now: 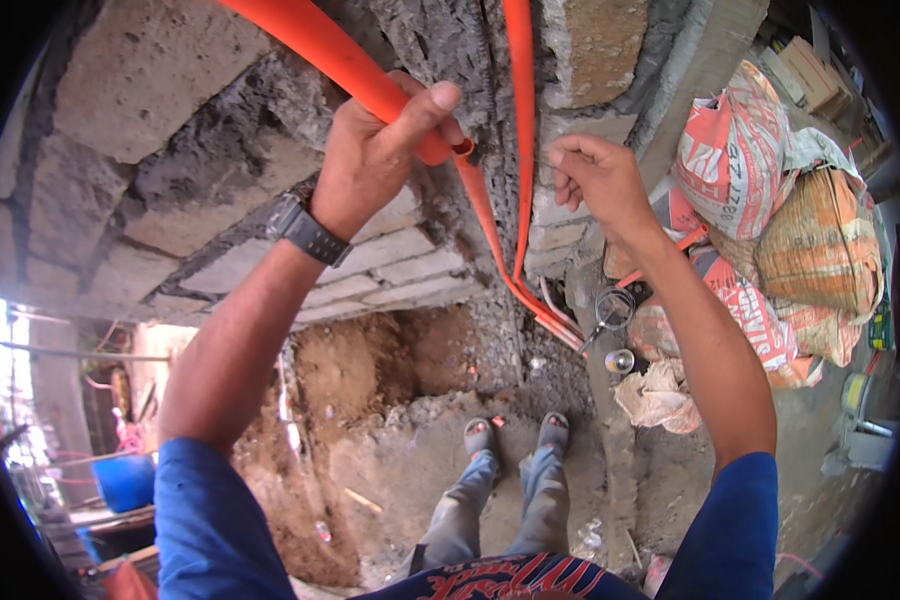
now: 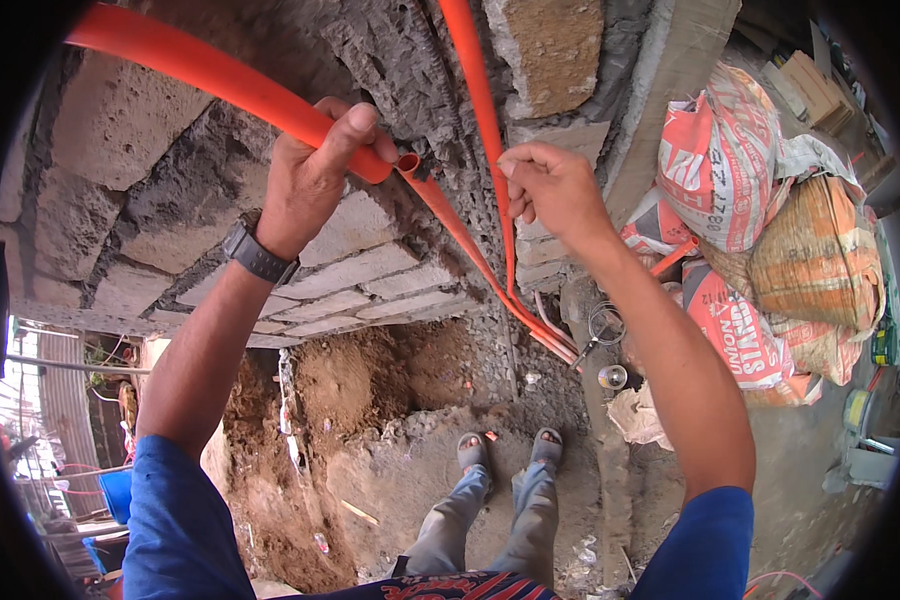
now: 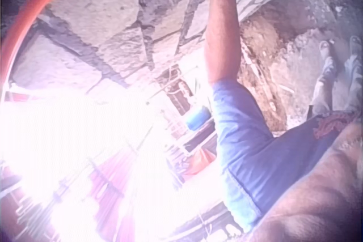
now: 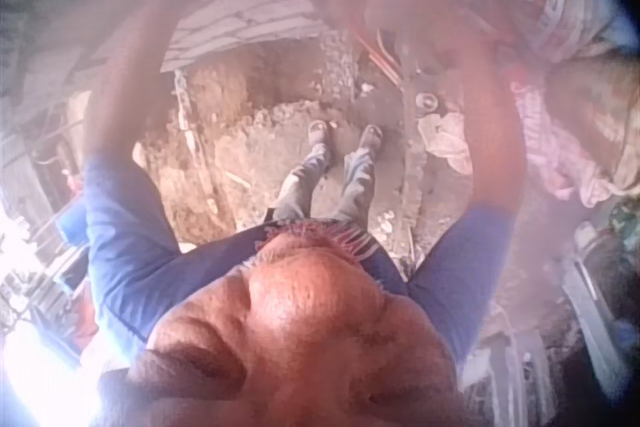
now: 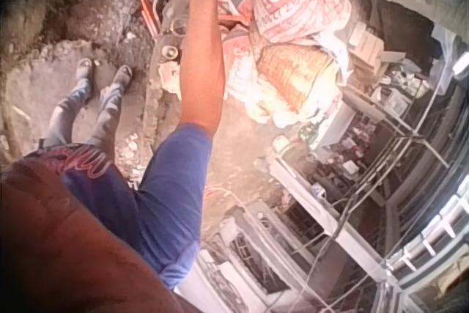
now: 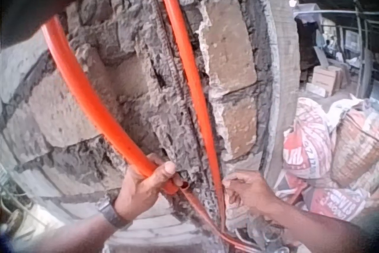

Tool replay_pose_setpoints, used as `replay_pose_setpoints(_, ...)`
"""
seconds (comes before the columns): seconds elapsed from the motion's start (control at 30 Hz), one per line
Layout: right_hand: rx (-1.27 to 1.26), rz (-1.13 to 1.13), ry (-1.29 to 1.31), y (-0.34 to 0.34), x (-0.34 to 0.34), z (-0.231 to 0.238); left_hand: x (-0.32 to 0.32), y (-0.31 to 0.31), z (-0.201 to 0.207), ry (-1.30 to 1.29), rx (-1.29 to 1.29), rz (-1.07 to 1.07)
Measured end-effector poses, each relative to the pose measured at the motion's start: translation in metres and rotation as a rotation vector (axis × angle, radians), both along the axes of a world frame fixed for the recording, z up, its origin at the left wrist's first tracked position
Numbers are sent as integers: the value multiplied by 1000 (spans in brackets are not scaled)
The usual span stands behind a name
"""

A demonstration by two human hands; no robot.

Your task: The person handles a white PVC pipe and red electrical conduits at a construction site. They connect a red conduit to a white pipe and then position and align multiple red conduits vertically along a brick wall, securing them in place.

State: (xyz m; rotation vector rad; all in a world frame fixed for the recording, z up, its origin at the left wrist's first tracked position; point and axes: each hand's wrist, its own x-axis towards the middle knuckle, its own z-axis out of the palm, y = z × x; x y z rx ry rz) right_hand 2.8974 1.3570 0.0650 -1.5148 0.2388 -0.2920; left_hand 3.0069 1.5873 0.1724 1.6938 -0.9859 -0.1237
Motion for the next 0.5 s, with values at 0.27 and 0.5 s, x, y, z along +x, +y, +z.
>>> replay_pose_setpoints(0.27, -219, 122, 21, -29, 36, 28, -1, 3, 1, -17, 29, -6)
replay_pose_setpoints(0.5, -333, 288, -24, -35, 55, 40, -2, 5, 0, 7, -3, -18)
